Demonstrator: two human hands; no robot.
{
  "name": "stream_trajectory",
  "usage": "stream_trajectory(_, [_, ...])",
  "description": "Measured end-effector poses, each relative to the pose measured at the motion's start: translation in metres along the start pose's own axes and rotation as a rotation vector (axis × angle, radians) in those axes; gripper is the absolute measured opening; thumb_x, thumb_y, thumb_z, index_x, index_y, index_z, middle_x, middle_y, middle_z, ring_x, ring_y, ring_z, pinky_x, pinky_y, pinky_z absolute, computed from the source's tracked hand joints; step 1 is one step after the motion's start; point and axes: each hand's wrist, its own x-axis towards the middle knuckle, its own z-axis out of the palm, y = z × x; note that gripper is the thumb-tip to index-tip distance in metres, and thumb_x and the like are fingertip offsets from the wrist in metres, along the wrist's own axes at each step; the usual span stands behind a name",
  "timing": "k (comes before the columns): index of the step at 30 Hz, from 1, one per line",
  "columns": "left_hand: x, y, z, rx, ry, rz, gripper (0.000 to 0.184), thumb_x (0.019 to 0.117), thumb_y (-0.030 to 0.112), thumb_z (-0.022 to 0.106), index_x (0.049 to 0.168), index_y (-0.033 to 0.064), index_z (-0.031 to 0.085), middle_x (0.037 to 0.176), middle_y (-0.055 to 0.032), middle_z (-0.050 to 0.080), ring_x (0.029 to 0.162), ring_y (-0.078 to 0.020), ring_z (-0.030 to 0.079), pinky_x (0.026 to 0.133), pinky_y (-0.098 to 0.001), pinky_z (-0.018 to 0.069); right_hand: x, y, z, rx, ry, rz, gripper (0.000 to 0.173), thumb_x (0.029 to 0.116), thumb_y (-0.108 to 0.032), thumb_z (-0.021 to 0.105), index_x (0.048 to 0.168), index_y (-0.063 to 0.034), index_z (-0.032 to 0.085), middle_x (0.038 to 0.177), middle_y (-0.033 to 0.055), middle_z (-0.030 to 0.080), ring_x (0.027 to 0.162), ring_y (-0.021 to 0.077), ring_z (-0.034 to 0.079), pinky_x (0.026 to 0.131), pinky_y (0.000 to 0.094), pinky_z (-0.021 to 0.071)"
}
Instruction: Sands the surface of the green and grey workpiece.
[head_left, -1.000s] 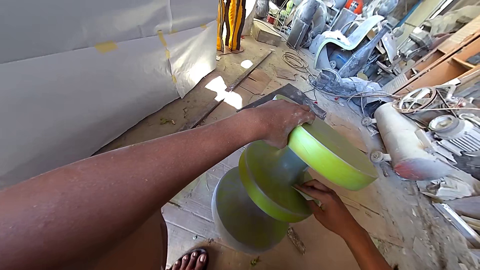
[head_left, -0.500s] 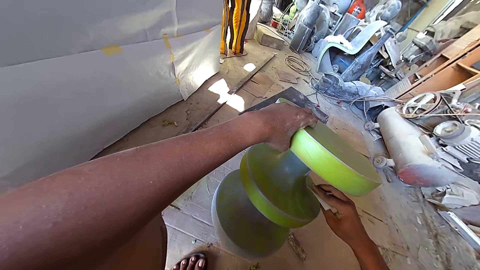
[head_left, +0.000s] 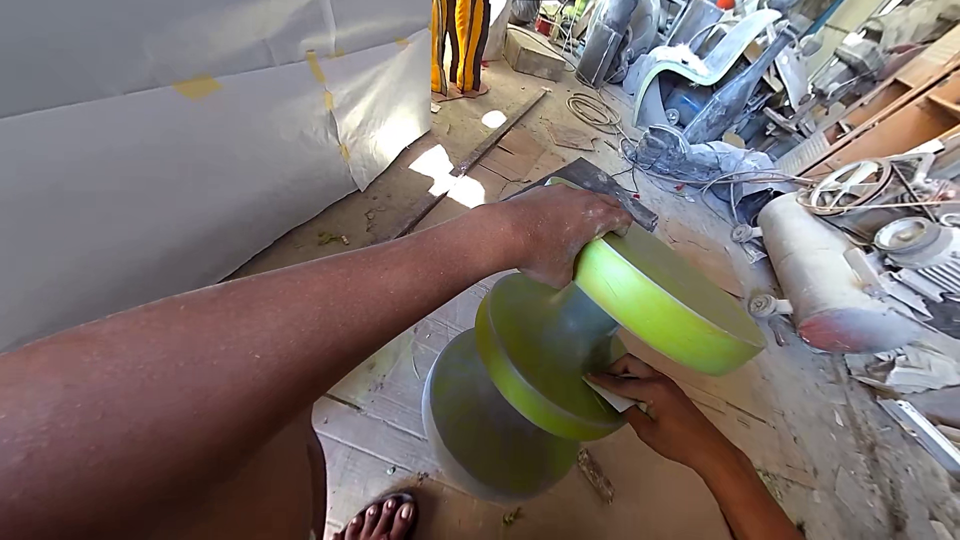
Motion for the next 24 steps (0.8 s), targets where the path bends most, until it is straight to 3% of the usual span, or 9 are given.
stream_trajectory(6, [-0.002, 0.000, -0.001, -0.010, -0.005, -0.004, 0.083, 0.0620, 0.009, 0.089, 0.139, 0.0168, 0.058, 0.130, -0.0055, 0.061, 0.113, -0.0268, 0.063, 0.088, -0.0499, 0.0551, -0.011, -0.010, -0.029, 0.134, -0.282, 0.024, 0.042, 0.0997, -0.018, 0.054, 0.130, -0.0410, 0.070, 0.118, -0.0044, 0.065, 0.110, 0.0072, 0.060, 0.096, 0.0320, 0.0536])
stream_trajectory(14, [-0.007, -0.008, 0.007, -0.008, 0.052, 0.067, 0.083, 0.0602, 0.009, 0.088, 0.137, 0.0167, 0.059, 0.127, -0.0046, 0.063, 0.110, -0.0241, 0.064, 0.087, -0.0469, 0.0558, -0.053, -0.015, -0.014, 0.131, -0.225, -0.013, 0.042, 0.0974, -0.017, 0.056, 0.129, -0.0411, 0.070, 0.122, -0.0041, 0.066, 0.112, 0.0095, 0.062, 0.095, 0.0352, 0.0560])
stream_trajectory(16, [-0.008, -0.012, 0.008, 0.003, 0.063, 0.085, 0.082, 0.0605, 0.010, 0.087, 0.137, 0.0168, 0.059, 0.126, -0.0037, 0.063, 0.110, -0.0227, 0.064, 0.088, -0.0466, 0.0561, -0.065, -0.009, -0.009, 0.190, -0.155, -0.012, 0.040, 0.0979, -0.015, 0.057, 0.129, -0.0370, 0.071, 0.122, -0.0036, 0.067, 0.112, 0.0095, 0.063, 0.095, 0.0341, 0.0567])
stream_trajectory(20, [-0.015, -0.015, 0.011, -0.004, 0.087, 0.121, 0.081, 0.0595, 0.012, 0.086, 0.136, 0.0165, 0.060, 0.125, -0.0026, 0.064, 0.109, -0.0207, 0.065, 0.088, -0.0453, 0.0567, -0.087, 0.006, -0.008, 0.334, 0.198, 0.022, 0.035, 0.1006, -0.013, 0.053, 0.128, -0.0196, 0.073, 0.121, 0.0022, 0.070, 0.112, 0.0156, 0.067, 0.095, 0.0350, 0.0593])
stream_trajectory(24, [-0.021, -0.008, 0.011, 0.035, 0.069, 0.112, 0.084, 0.0611, 0.017, 0.085, 0.140, 0.0188, 0.057, 0.127, -0.0005, 0.063, 0.110, -0.0199, 0.064, 0.087, -0.0459, 0.0566, -0.094, 0.001, 0.006, 0.385, 0.368, 0.058, 0.033, 0.1034, -0.017, 0.052, 0.131, -0.0144, 0.071, 0.121, 0.0040, 0.071, 0.112, 0.0174, 0.067, 0.097, 0.0361, 0.0587])
